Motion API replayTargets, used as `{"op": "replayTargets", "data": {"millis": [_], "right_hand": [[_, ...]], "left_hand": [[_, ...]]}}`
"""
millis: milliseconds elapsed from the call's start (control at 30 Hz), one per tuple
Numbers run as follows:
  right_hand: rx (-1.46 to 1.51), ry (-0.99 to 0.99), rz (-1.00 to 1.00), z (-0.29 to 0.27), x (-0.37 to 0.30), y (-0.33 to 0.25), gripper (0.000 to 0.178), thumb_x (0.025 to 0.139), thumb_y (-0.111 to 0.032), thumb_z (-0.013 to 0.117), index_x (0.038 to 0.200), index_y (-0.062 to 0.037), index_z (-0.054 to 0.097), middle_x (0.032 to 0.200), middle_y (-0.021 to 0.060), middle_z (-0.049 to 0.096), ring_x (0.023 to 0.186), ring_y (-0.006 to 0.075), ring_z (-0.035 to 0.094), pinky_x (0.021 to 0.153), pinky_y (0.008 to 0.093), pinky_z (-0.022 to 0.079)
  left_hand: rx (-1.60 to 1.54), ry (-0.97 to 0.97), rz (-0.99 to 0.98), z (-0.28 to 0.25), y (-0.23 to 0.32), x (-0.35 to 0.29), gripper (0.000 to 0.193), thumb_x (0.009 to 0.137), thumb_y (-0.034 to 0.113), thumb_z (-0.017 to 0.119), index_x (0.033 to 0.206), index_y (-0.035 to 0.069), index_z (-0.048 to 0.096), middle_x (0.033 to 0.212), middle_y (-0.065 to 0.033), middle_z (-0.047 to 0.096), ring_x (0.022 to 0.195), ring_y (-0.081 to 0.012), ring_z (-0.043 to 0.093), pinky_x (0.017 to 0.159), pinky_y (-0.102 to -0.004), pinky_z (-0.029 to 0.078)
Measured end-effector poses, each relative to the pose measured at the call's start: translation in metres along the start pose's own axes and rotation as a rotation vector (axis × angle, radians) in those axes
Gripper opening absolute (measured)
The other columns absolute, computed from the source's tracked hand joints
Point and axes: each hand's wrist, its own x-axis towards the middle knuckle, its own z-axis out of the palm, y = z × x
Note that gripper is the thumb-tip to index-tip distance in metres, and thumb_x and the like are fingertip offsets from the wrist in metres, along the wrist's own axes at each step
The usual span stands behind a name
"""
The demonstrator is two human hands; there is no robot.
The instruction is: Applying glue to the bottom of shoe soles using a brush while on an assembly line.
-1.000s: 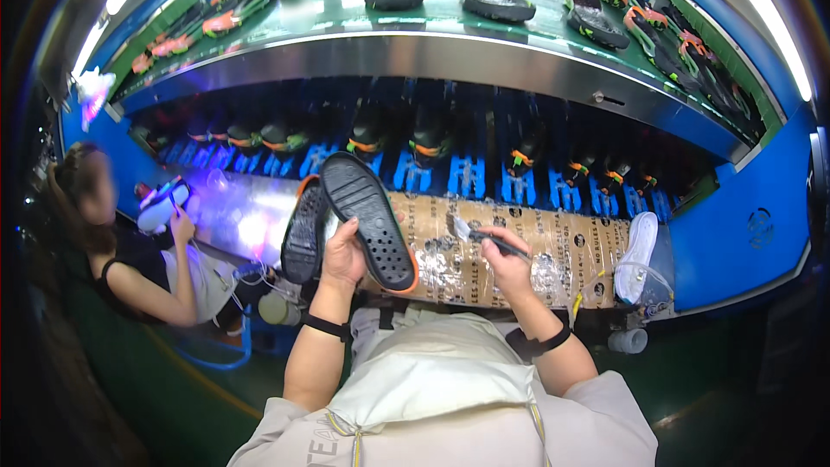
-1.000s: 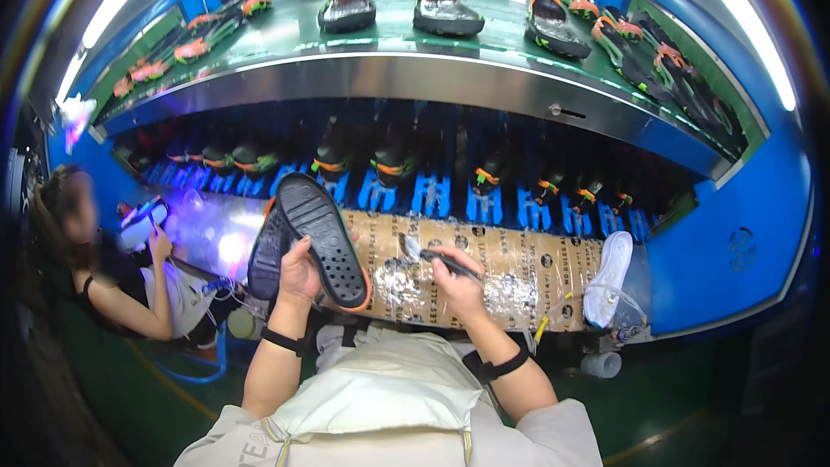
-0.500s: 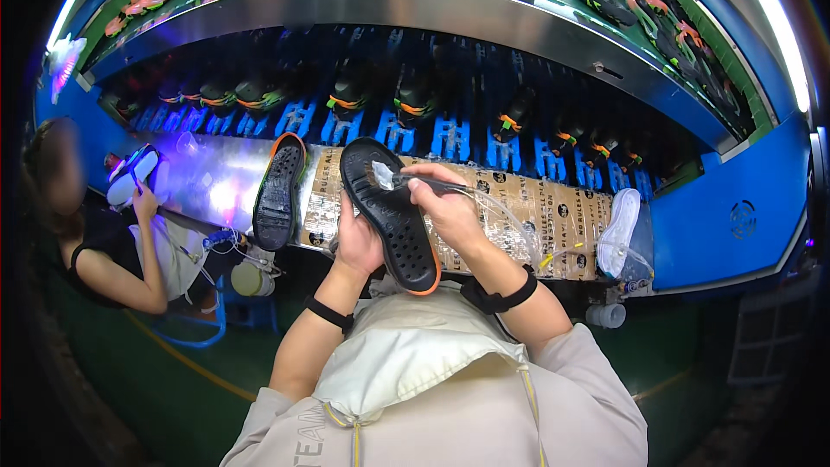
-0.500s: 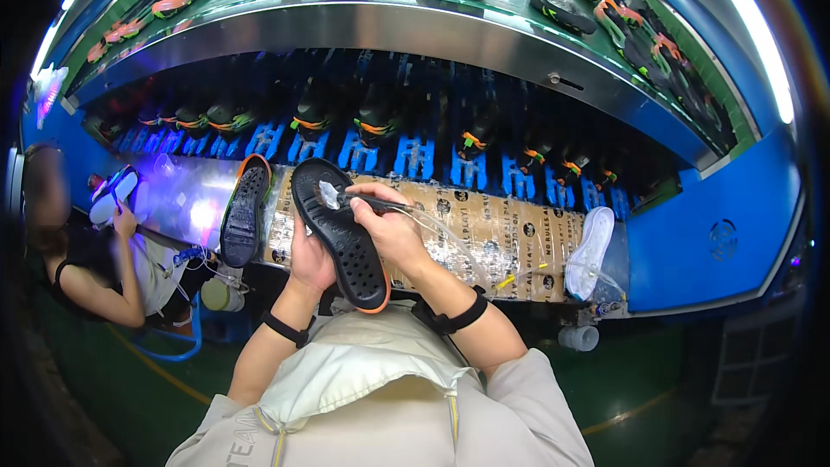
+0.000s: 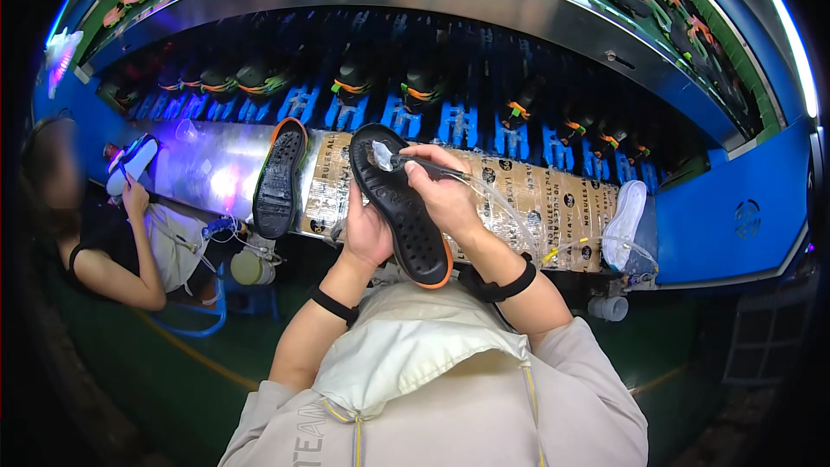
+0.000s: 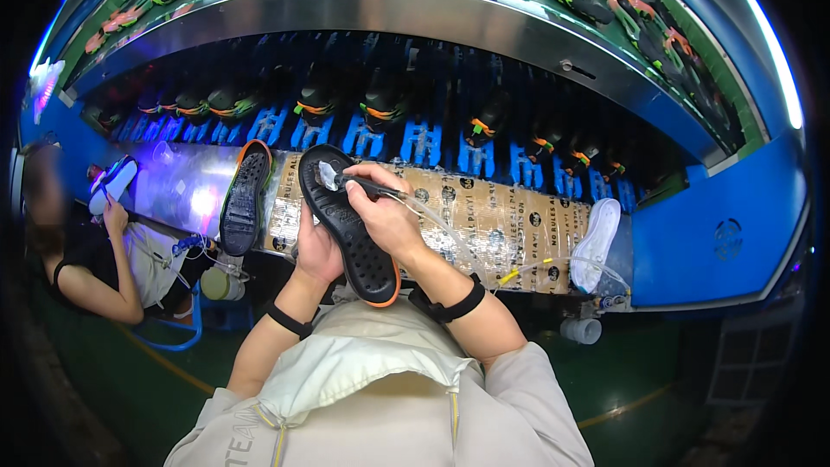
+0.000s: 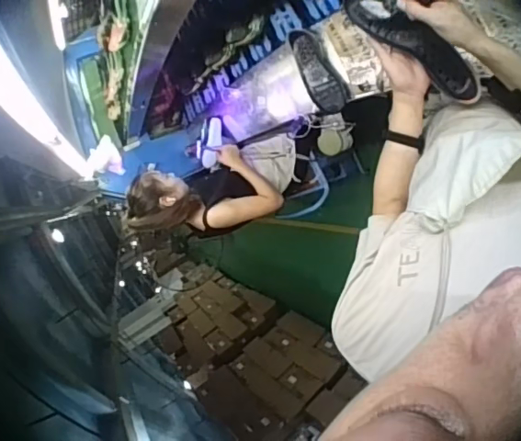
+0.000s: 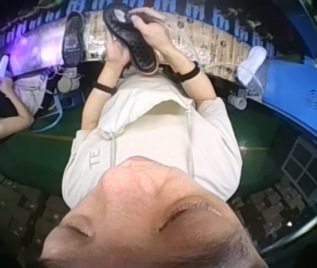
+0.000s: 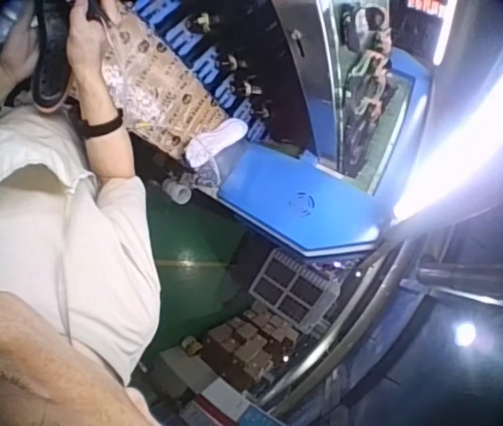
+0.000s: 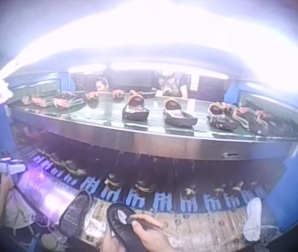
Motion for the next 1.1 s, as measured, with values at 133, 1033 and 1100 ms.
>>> {"op": "replayTargets", "data": {"millis": [133,1033,1100], "right_hand": [[-0.096,0.037,-0.055,0.005,-0.002,-0.013,0.021,0.093,-0.015,0.071,0.109,-0.0028,0.074,0.091,0.0132,0.075,0.081,0.0172,0.07,0.076,0.0331,0.055],[-0.06,-0.14,-0.282,-0.032,0.002,-0.019,0.028,0.092,-0.011,0.075,0.119,-0.0052,0.077,0.111,0.0139,0.077,0.101,0.0232,0.072,0.09,0.0345,0.057],[-0.234,-0.346,-0.386,-0.033,-0.005,-0.027,0.027,0.092,-0.012,0.076,0.118,-0.0058,0.077,0.104,0.0136,0.077,0.094,0.0264,0.072,0.084,0.038,0.057]], "left_hand": [[-0.003,0.01,-0.018,0.003,-0.002,-0.002,0.079,0.109,0.067,0.024,0.157,0.007,0.042,0.157,-0.0135,0.049,0.145,-0.0296,0.047,0.123,-0.0463,0.036],[0.01,-0.06,-0.01,-0.004,0.014,0.004,0.078,0.105,0.07,0.035,0.148,0.007,0.054,0.146,-0.0125,0.06,0.134,-0.0289,0.058,0.117,-0.0461,0.044],[-0.054,-0.128,0.025,-0.006,0.014,0.005,0.078,0.105,0.069,0.034,0.149,0.008,0.053,0.148,-0.014,0.058,0.136,-0.031,0.057,0.117,-0.0482,0.045]]}}
